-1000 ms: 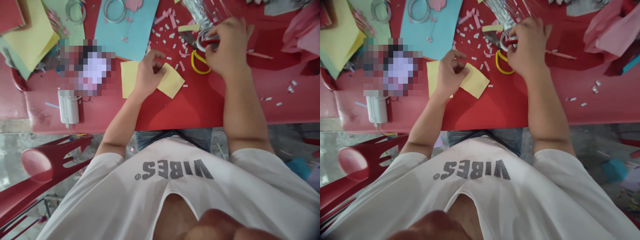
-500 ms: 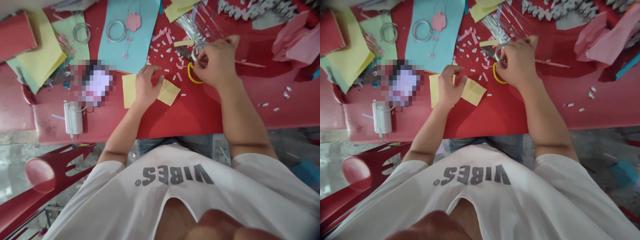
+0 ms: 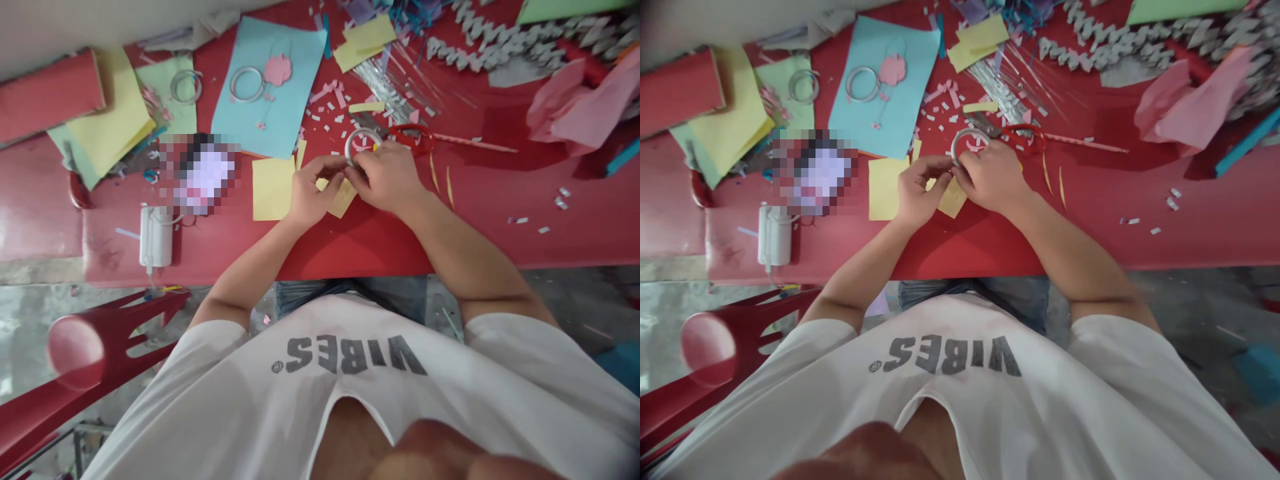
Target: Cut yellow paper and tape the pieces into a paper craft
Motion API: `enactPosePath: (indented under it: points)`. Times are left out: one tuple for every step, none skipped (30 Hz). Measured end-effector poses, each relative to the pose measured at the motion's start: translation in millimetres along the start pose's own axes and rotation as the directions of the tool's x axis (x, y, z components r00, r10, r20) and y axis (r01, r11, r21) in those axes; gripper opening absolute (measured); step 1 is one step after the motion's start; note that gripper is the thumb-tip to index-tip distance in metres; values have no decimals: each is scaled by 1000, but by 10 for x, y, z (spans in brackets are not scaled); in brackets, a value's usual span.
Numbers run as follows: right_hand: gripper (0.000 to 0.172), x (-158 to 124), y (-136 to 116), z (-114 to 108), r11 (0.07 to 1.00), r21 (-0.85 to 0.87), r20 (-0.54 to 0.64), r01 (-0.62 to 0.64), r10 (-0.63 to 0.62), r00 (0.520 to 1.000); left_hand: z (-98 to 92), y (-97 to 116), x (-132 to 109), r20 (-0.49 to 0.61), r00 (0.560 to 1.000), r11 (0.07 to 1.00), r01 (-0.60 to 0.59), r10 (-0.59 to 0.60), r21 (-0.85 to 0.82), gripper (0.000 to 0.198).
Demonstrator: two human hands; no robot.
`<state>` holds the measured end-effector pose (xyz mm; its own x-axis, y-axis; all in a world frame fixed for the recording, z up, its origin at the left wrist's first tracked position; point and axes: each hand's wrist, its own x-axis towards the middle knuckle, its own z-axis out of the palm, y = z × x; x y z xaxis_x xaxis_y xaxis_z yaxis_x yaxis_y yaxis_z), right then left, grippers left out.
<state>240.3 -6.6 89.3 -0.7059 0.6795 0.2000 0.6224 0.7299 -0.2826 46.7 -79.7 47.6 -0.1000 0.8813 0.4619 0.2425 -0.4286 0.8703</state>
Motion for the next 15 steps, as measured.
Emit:
enactPosePath:
  points:
    - [41,0,1,1,1000,1,-6,-1,1,1000,-7,2,5,-18,1000,1000,8,-8,2,40]
    - [44,-2,-3,2,1000,3,-17,-2,2,1000,-15,-1,12,-40,999,1000,15,-14,10,43]
    - [47,-5,-12,2,1000,7,-31,-2,3,1000,-25,-10,21,-61,998,999,22,-20,27,49]
    - [49,-8,-25,0,1000,12,-42,-3,3,999,-35,-24,30,-74,997,998,26,-22,51,54]
    - [51,-10,-40,-1,1000,21,-50,-2,3,999,-45,-39,40,-70,997,997,23,-18,79,57]
    - [52,-12,-54,-3,999,32,-54,-1,3,999,-54,-53,50,-49,999,994,9,-4,107,58]
    - [52,-14,-67,-5,999,45,-57,0,3,998,-59,-64,57,-15,1000,992,-13,15,129,56]
    - [52,-14,-77,-6,998,55,-59,-1,4,998,-61,-68,61,17,999,988,-40,38,146,53]
    - [52,-14,-82,-6,998,62,-62,-1,5,998,-58,-66,61,40,997,985,-65,60,158,51]
    - [51,-14,-83,-5,998,66,-66,-2,6,998,-52,-57,58,50,996,982,-85,78,167,49]
    - [51,-13,-79,-3,998,67,-70,-2,6,998,-45,-42,53,44,995,980,-96,90,175,46]
    - [50,-13,-72,0,998,64,-74,0,5,997,-37,-25,47,29,995,978,-100,96,181,44]
    - [49,-13,-62,5,998,59,-77,3,2,997,-32,-6,42,11,995,978,-98,98,184,41]
    - [48,-12,-50,10,999,54,-79,8,-3,997,-31,12,38,-6,995,979,-93,96,183,38]
    - [47,-12,-38,17,999,50,-84,14,-9,996,-33,27,36,-19,996,981,-84,88,177,36]
